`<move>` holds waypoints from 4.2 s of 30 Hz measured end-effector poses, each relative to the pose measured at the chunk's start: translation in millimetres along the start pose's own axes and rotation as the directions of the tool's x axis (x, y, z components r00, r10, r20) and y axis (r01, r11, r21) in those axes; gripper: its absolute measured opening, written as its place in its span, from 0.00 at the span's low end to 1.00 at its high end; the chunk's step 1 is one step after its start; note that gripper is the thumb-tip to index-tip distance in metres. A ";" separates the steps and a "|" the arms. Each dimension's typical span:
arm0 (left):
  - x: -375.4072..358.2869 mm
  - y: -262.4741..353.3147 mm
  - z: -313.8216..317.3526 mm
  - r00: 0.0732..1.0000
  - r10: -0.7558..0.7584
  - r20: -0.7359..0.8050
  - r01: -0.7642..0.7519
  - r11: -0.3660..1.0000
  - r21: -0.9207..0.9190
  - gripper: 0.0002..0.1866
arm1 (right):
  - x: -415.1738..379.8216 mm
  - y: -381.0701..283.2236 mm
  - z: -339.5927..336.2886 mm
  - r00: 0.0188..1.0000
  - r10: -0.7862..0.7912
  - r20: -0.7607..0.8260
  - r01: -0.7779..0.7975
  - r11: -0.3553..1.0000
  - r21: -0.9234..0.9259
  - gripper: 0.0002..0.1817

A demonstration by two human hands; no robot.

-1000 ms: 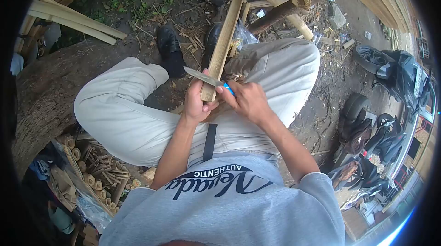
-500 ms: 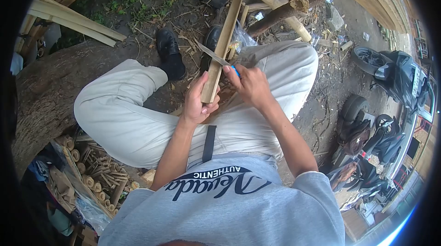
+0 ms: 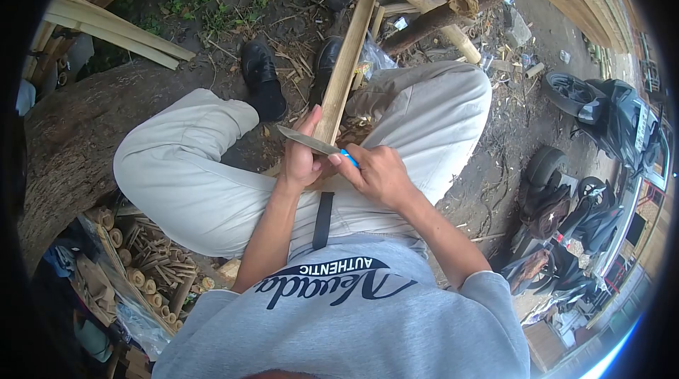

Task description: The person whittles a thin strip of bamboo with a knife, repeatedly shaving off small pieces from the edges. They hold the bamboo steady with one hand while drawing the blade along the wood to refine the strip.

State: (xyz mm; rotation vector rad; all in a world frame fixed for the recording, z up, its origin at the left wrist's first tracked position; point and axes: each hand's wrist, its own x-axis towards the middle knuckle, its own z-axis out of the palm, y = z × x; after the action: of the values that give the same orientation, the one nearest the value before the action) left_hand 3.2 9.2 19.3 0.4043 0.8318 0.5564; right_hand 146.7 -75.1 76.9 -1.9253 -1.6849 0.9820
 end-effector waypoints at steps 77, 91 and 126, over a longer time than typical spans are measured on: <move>3.6 -1.2 -21.1 0.979 0.012 0.205 -0.010 1.000 -0.012 0.18 | 11.7 -2.8 2.3 0.997 0.081 -0.005 -0.079 0.985 0.151 0.27; 1.0 9.5 -3.1 0.999 -0.034 -0.018 0.034 0.999 0.029 0.22 | -4.0 -22.9 -3.2 0.995 0.103 -0.015 -0.098 0.977 0.190 0.26; -7.1 21.3 2.9 0.995 -0.092 0.032 0.095 0.984 -0.148 0.22 | 32.3 22.7 3.0 0.979 0.128 -0.155 -0.131 0.991 -0.005 0.27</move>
State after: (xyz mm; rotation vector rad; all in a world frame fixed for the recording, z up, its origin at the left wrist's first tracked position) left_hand -4.9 21.3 36.7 0.2330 0.7753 0.5217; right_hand 161.1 -48.6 51.2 -2.0855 -1.5005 0.8431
